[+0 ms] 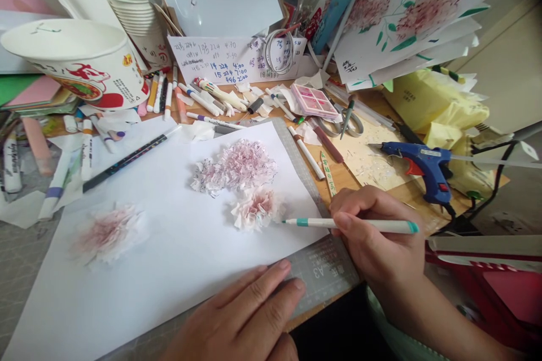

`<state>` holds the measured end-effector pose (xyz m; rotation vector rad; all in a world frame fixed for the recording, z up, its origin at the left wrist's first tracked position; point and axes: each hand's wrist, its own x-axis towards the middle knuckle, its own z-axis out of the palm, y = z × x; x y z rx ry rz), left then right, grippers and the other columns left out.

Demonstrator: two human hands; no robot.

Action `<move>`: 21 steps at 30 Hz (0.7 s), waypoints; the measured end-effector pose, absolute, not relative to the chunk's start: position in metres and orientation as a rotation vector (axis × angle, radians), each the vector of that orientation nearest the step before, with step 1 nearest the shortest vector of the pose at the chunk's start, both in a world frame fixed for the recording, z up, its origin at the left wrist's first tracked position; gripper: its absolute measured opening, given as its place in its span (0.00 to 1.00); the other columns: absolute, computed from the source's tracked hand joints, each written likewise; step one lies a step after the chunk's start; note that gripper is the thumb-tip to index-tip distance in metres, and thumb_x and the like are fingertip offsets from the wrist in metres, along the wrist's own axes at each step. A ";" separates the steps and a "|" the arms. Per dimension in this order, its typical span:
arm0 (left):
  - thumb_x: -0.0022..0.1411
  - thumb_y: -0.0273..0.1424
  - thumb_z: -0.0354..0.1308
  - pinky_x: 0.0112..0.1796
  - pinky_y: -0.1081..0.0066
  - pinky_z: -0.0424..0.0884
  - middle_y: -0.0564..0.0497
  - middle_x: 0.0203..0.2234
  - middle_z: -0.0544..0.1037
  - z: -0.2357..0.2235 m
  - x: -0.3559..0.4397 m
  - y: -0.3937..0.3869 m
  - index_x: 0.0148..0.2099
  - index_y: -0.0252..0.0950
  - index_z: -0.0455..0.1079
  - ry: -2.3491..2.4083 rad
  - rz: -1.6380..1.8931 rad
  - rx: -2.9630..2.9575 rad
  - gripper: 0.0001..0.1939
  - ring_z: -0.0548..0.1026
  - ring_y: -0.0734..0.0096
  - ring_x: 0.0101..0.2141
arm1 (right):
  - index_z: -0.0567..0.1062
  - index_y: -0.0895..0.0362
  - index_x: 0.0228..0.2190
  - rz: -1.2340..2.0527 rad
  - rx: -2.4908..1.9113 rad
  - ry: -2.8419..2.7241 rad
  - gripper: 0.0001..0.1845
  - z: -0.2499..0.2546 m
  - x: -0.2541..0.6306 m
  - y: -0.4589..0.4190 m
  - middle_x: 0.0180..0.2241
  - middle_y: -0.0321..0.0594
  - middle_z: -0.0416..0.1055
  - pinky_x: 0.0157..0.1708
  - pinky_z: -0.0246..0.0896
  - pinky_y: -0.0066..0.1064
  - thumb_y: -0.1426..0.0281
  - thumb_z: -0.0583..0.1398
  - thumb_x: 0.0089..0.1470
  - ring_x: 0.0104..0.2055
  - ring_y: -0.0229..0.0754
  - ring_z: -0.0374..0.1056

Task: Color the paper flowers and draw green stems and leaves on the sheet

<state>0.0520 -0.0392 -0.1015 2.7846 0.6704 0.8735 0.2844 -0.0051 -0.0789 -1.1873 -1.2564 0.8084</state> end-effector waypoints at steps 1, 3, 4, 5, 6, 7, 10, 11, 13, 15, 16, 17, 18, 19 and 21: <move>0.68 0.26 0.48 0.64 0.66 0.59 0.54 0.51 0.78 -0.101 0.052 -0.039 0.33 0.38 0.70 0.669 0.850 2.783 0.12 0.70 0.68 0.59 | 0.72 0.53 0.24 0.812 -1.181 -1.254 0.09 -0.079 0.284 -0.005 0.18 0.33 0.65 0.24 0.55 0.33 0.69 0.65 0.53 0.22 0.39 0.62; 0.68 0.26 0.47 0.64 0.66 0.59 0.54 0.51 0.78 -0.101 0.052 -0.038 0.34 0.39 0.71 0.659 0.830 2.779 0.13 0.71 0.68 0.59 | 0.72 0.53 0.24 0.816 -1.181 -1.257 0.08 -0.079 0.285 -0.005 0.18 0.33 0.65 0.24 0.55 0.34 0.69 0.65 0.53 0.23 0.39 0.62; 0.68 0.26 0.47 0.64 0.66 0.59 0.54 0.51 0.78 -0.100 0.053 -0.038 0.34 0.38 0.70 0.657 0.838 2.778 0.13 0.71 0.68 0.59 | 0.73 0.53 0.24 0.813 -1.185 -1.262 0.08 -0.079 0.285 -0.005 0.19 0.33 0.66 0.24 0.55 0.34 0.69 0.65 0.53 0.23 0.39 0.62; 0.68 0.26 0.47 0.64 0.66 0.60 0.53 0.51 0.79 -0.100 0.053 -0.039 0.33 0.38 0.70 0.653 0.857 2.781 0.13 0.71 0.67 0.58 | 0.72 0.53 0.24 0.810 -1.189 -1.265 0.08 -0.080 0.285 -0.005 0.19 0.33 0.66 0.24 0.55 0.34 0.69 0.65 0.53 0.23 0.39 0.62; 0.68 0.26 0.47 0.64 0.65 0.60 0.53 0.51 0.79 -0.100 0.053 -0.039 0.33 0.38 0.70 0.656 0.877 2.785 0.13 0.71 0.67 0.58 | 0.72 0.53 0.24 0.805 -1.189 -1.267 0.08 -0.080 0.285 -0.005 0.19 0.33 0.66 0.24 0.55 0.34 0.68 0.65 0.53 0.22 0.39 0.62; 0.68 0.26 0.47 0.64 0.65 0.59 0.53 0.50 0.79 -0.100 0.054 -0.040 0.33 0.38 0.70 0.662 0.888 2.790 0.13 0.72 0.67 0.58 | 0.72 0.53 0.24 0.801 -1.188 -1.269 0.08 -0.080 0.286 -0.005 0.19 0.33 0.66 0.24 0.55 0.34 0.68 0.65 0.53 0.22 0.39 0.61; 0.67 0.26 0.49 0.64 0.65 0.60 0.53 0.50 0.79 -0.101 0.056 -0.041 0.32 0.38 0.69 0.688 0.913 2.803 0.12 0.72 0.67 0.58 | 0.72 0.53 0.24 0.797 -1.190 -1.277 0.08 -0.081 0.286 -0.005 0.19 0.33 0.66 0.24 0.54 0.33 0.68 0.64 0.54 0.23 0.39 0.62; 0.67 0.26 0.49 0.64 0.65 0.60 0.53 0.50 0.79 -0.101 0.056 -0.041 0.32 0.38 0.69 0.686 0.905 2.807 0.11 0.72 0.67 0.57 | 0.72 0.53 0.25 0.800 -1.188 -1.281 0.08 -0.081 0.287 -0.005 0.19 0.33 0.66 0.24 0.54 0.33 0.68 0.65 0.54 0.23 0.39 0.62; 0.68 0.27 0.49 0.63 0.64 0.61 0.52 0.50 0.79 -0.101 0.055 -0.041 0.32 0.38 0.69 0.671 0.909 2.809 0.12 0.72 0.66 0.57 | 0.72 0.53 0.25 0.806 -1.185 -1.277 0.08 -0.081 0.287 -0.005 0.20 0.33 0.66 0.24 0.54 0.33 0.69 0.65 0.54 0.23 0.39 0.62; 0.68 0.26 0.48 0.63 0.65 0.61 0.52 0.50 0.79 -0.101 0.055 -0.039 0.32 0.38 0.69 0.669 0.898 2.794 0.13 0.72 0.67 0.57 | 0.72 0.53 0.25 0.811 -1.189 -1.269 0.08 -0.081 0.286 -0.005 0.19 0.33 0.66 0.24 0.54 0.33 0.68 0.65 0.54 0.23 0.39 0.62; 0.68 0.26 0.48 0.63 0.66 0.61 0.52 0.50 0.79 -0.101 0.055 -0.039 0.32 0.38 0.69 0.666 0.886 2.787 0.13 0.72 0.67 0.57 | 0.72 0.53 0.24 0.812 -1.195 -1.266 0.08 -0.080 0.286 -0.005 0.19 0.33 0.66 0.24 0.54 0.33 0.68 0.65 0.54 0.23 0.39 0.62; 0.68 0.26 0.48 0.63 0.66 0.60 0.53 0.50 0.79 -0.100 0.054 -0.039 0.32 0.38 0.69 0.663 0.879 2.780 0.12 0.72 0.68 0.57 | 0.72 0.53 0.24 0.814 -1.202 -1.265 0.08 -0.080 0.286 -0.006 0.19 0.33 0.65 0.24 0.54 0.33 0.68 0.65 0.54 0.23 0.39 0.62; 0.68 0.26 0.48 0.63 0.66 0.60 0.53 0.50 0.79 -0.100 0.054 -0.039 0.32 0.38 0.69 0.666 0.886 2.775 0.12 0.72 0.68 0.57 | 0.73 0.53 0.25 0.814 -1.205 -1.262 0.08 -0.079 0.286 -0.006 0.19 0.33 0.66 0.25 0.54 0.33 0.69 0.65 0.53 0.24 0.40 0.62; 0.68 0.26 0.48 0.63 0.66 0.60 0.53 0.50 0.79 -0.100 0.055 -0.039 0.32 0.38 0.69 0.667 0.883 2.774 0.12 0.72 0.68 0.57 | 0.73 0.53 0.25 0.815 -1.200 -1.259 0.08 -0.079 0.285 -0.006 0.19 0.33 0.66 0.25 0.55 0.33 0.69 0.65 0.53 0.24 0.40 0.63; 0.68 0.26 0.47 0.63 0.66 0.61 0.53 0.50 0.79 -0.099 0.055 -0.039 0.32 0.38 0.69 0.674 0.878 2.778 0.13 0.72 0.67 0.58 | 0.73 0.53 0.24 0.821 -1.190 -1.257 0.08 -0.079 0.285 -0.006 0.19 0.33 0.66 0.25 0.55 0.34 0.69 0.65 0.53 0.23 0.39 0.63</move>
